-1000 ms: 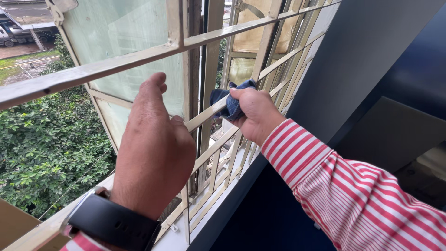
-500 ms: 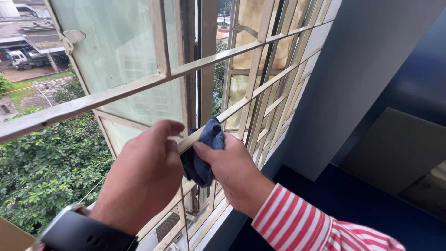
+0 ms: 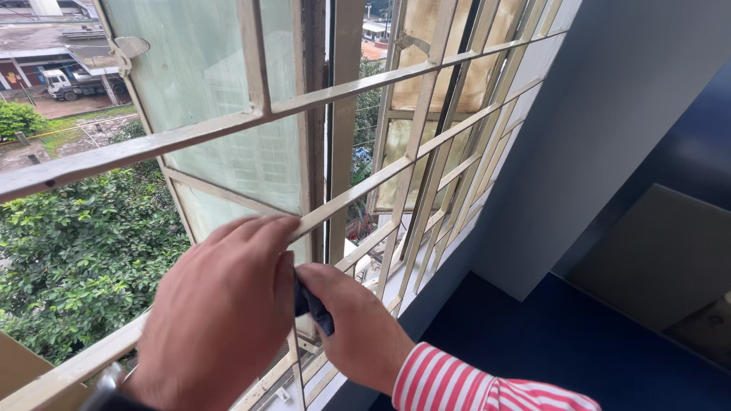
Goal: The person wipes the metal grilles of a window using a blue cloth. They systematically clean the vertical and horizontal bars, moving the cloth along the frame to remove dust and dirt.
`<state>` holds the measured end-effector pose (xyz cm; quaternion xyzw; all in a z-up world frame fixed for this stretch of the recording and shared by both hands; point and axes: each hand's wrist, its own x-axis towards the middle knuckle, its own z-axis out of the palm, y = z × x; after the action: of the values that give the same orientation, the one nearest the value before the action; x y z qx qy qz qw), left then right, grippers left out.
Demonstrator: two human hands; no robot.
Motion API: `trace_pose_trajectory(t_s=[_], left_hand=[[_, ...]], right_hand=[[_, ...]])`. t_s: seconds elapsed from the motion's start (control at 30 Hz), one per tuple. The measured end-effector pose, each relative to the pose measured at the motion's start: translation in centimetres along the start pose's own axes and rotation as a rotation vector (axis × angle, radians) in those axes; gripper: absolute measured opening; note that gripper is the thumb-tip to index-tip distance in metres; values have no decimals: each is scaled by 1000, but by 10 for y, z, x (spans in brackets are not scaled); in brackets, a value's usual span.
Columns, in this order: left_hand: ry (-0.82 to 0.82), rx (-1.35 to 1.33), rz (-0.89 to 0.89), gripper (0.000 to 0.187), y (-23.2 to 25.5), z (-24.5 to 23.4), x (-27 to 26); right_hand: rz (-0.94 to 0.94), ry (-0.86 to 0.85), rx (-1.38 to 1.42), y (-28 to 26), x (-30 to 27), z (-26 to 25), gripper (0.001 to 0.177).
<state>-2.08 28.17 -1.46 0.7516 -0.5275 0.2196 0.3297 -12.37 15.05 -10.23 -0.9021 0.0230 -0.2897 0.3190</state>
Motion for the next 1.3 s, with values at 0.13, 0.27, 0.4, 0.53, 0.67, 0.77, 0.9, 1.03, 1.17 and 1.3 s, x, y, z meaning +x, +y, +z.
trace_pose_trajectory(t_s=[0.13,0.27,0.4,0.53,0.67,0.77,0.9,1.03,1.17,1.3], left_hand=[[74,-307,366,30,0,22,-27],[-181,-358,-139,25,-5,49,-48],[-93,-473,-788,23,-12,52,-47],[-3,-383,-816,50,-21,53,-42],[-92,-648,-726,41,-25,72,-38],[-82,-771,-701,36,-27,87,-42],[-68,-790,-644,32,-35,99,-46],[-73,-880,-711,30,-41,103,-45],[-88,-730,-736,31,-39,105,-45],[-75,-653,-656,31,-38,105,-45]], right_hand=[[-68,-121,-117,24,-3,-3,40],[-38,-93,-155,24,2,-8,49],[166,30,-49,6,11,-12,54],[232,-109,-32,-8,5,-2,47],[127,-120,-19,2,-3,6,58],[-89,-137,-118,21,-4,1,62],[-70,-223,-146,35,-4,-3,64],[-57,-187,-184,37,-2,-5,66],[-42,-171,-184,40,1,-5,68],[185,-165,-224,49,8,-13,60]])
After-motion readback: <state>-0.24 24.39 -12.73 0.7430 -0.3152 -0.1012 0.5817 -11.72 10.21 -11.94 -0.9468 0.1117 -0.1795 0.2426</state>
